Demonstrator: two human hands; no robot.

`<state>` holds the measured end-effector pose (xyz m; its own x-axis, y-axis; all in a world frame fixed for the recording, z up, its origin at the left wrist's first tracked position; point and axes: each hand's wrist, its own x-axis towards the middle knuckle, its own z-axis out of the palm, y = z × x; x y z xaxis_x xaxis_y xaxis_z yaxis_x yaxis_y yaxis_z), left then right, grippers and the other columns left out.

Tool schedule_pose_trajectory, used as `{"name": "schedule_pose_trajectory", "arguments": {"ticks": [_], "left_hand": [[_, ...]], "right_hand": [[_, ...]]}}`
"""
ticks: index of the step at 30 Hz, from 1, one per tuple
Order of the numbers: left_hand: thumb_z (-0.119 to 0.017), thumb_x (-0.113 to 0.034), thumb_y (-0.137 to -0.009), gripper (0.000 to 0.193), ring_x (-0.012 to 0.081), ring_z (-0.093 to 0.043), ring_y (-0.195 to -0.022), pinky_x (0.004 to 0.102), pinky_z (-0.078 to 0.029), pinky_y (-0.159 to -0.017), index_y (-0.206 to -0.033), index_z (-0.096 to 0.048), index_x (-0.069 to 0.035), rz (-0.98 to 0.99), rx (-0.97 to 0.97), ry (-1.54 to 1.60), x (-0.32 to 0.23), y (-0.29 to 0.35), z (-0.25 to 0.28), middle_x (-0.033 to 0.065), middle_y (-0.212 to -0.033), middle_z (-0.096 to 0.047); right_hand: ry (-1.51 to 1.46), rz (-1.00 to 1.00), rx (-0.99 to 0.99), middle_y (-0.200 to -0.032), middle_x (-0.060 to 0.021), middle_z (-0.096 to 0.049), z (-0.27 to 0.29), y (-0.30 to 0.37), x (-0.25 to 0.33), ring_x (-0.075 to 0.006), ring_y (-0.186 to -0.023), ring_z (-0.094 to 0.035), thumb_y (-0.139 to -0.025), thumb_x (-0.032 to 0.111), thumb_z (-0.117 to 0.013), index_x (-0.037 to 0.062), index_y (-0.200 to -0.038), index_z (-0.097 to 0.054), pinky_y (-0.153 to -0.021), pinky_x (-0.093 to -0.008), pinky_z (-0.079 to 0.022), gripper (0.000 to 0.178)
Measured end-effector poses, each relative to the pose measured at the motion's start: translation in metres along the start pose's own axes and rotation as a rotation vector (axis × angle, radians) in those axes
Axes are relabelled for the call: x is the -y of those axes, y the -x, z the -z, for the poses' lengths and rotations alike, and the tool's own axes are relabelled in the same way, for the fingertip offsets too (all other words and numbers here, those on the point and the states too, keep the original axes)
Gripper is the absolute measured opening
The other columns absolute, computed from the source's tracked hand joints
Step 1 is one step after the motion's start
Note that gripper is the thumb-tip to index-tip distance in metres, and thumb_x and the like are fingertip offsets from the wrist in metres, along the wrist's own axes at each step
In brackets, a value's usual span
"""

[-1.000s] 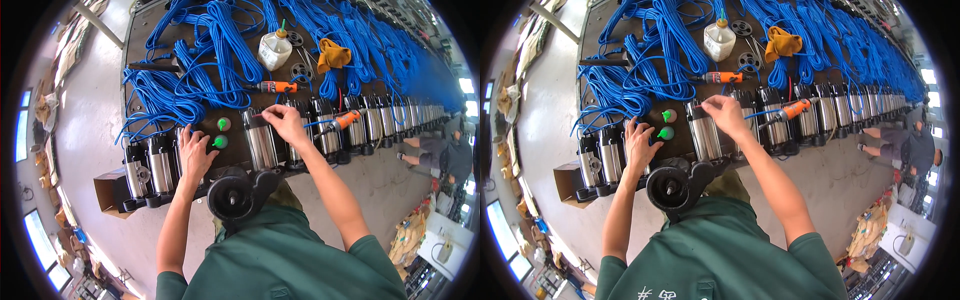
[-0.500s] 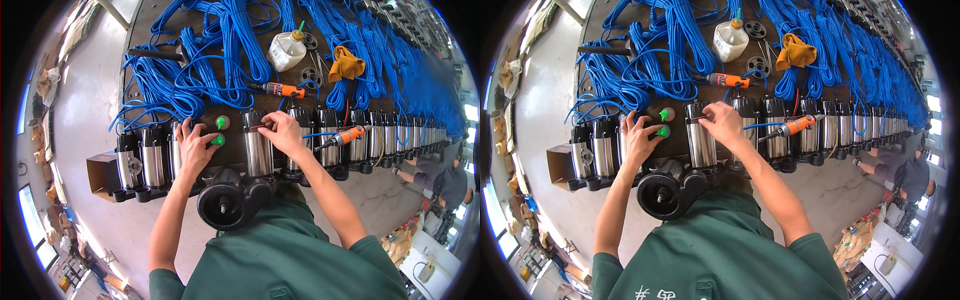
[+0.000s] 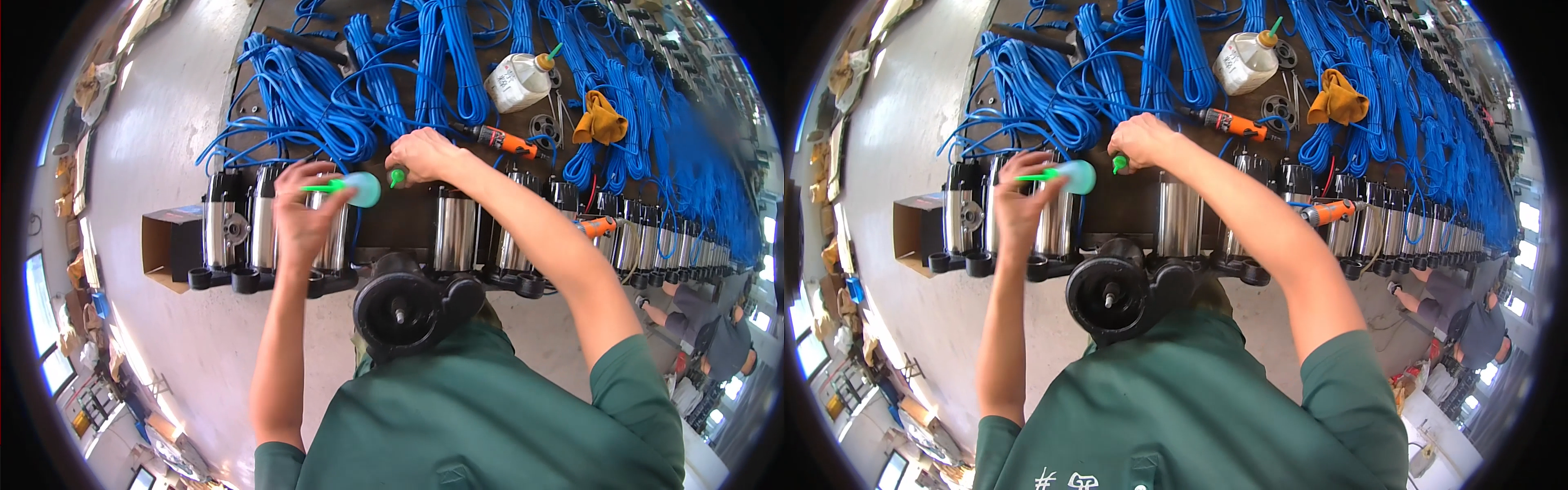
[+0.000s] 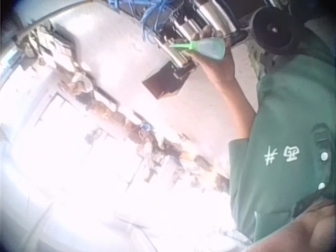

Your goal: The person assembles industrial pumps by inserting O-rings, applying lubricants from small squeeze bottles, and using a pneumatic screwdriver to fasten components on a factory workbench.

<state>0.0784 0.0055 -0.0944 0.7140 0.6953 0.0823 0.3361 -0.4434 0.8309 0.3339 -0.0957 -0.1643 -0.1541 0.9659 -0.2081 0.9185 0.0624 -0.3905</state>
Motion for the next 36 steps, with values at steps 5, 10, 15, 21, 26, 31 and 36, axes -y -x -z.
{"name": "schedule_pose_trajectory", "arguments": {"ticks": [5,10,15,21,26,31,36], "left_hand": [[-0.066,-0.022,-0.100,0.027,0.0408,-0.060,-0.127,0.0537,-0.057,-0.099,-0.114,-0.070,0.002,0.186,-0.193,0.923,-0.020,0.030,0.083,0.0215,-0.138,-0.063],[-0.054,-0.042,-0.107,0.034,0.0432,-0.056,-0.130,0.0558,-0.061,-0.089,-0.118,-0.060,-0.011,0.214,-0.085,1.408,-0.026,0.072,0.101,0.0204,-0.142,-0.059],[-0.049,-0.057,-0.106,0.052,0.0302,-0.064,-0.108,0.0425,-0.057,-0.079,-0.132,-0.054,-0.012,0.508,0.110,1.461,-0.028,0.115,0.090,0.0129,-0.118,-0.064],[-0.064,-0.018,-0.097,0.051,0.0353,-0.066,-0.105,0.0472,-0.060,-0.080,-0.141,-0.044,0.000,0.504,0.272,1.134,-0.061,0.138,0.101,0.0188,-0.107,-0.062],[-0.079,-0.001,-0.081,0.052,0.0163,-0.063,-0.103,0.0312,-0.055,-0.081,-0.128,-0.056,0.000,0.317,0.298,0.419,-0.079,0.139,0.110,0.0111,-0.114,-0.065],[-0.084,-0.001,-0.074,0.052,0.0101,-0.064,-0.086,0.0242,-0.051,-0.071,-0.123,-0.066,-0.002,0.157,0.190,0.234,-0.084,0.146,0.099,0.0059,-0.107,-0.070],[-0.082,0.001,-0.073,0.046,0.0149,-0.067,-0.089,0.0266,-0.053,-0.071,-0.118,-0.070,-0.002,0.061,0.085,0.147,-0.096,0.144,0.085,0.0072,-0.108,-0.070]], "right_hand": [[-0.257,0.090,-0.257,-0.106,-0.0068,-0.067,0.002,0.008,0.007,-0.0272,-0.092,-0.070,-0.077,0.036,-0.084,0.0061,-0.096,-0.075,-0.081,-0.0384,-0.057,0.036],[-1.237,-0.077,-0.483,-0.126,-0.0166,-0.069,0.042,0.068,0.040,-0.0243,-0.113,-0.069,-0.085,0.013,-0.083,0.0035,-0.110,-0.055,-0.095,-0.0372,-0.059,0.039],[-1.484,-0.184,-0.809,-0.119,-0.0138,-0.065,0.062,0.160,0.117,-0.0229,-0.103,-0.069,-0.099,0.031,-0.068,0.0024,-0.124,-0.056,-0.082,-0.0342,-0.059,0.039],[-1.732,-0.492,-0.777,-0.108,-0.0040,-0.060,0.047,0.216,0.190,-0.0109,-0.087,-0.064,-0.103,0.025,-0.066,0.0039,-0.122,-0.058,-0.065,-0.0284,-0.058,0.029],[-1.286,-0.517,-0.800,-0.108,-0.0067,-0.066,0.049,0.214,0.219,-0.0110,-0.090,-0.067,-0.088,0.008,-0.077,0.0009,-0.123,-0.059,-0.077,-0.0264,-0.058,0.040],[-0.837,-0.497,-0.872,-0.102,-0.0115,-0.073,0.044,0.202,0.229,-0.0164,-0.090,-0.073,-0.082,0.014,-0.086,-0.0019,-0.119,-0.065,-0.075,-0.0286,-0.061,0.046],[-0.745,-0.533,-0.902,-0.094,-0.0121,-0.074,0.037,0.187,0.230,-0.0167,-0.082,-0.074,-0.081,0.015,-0.087,-0.0009,-0.115,-0.067,-0.070,-0.0294,-0.062,0.043]]}}
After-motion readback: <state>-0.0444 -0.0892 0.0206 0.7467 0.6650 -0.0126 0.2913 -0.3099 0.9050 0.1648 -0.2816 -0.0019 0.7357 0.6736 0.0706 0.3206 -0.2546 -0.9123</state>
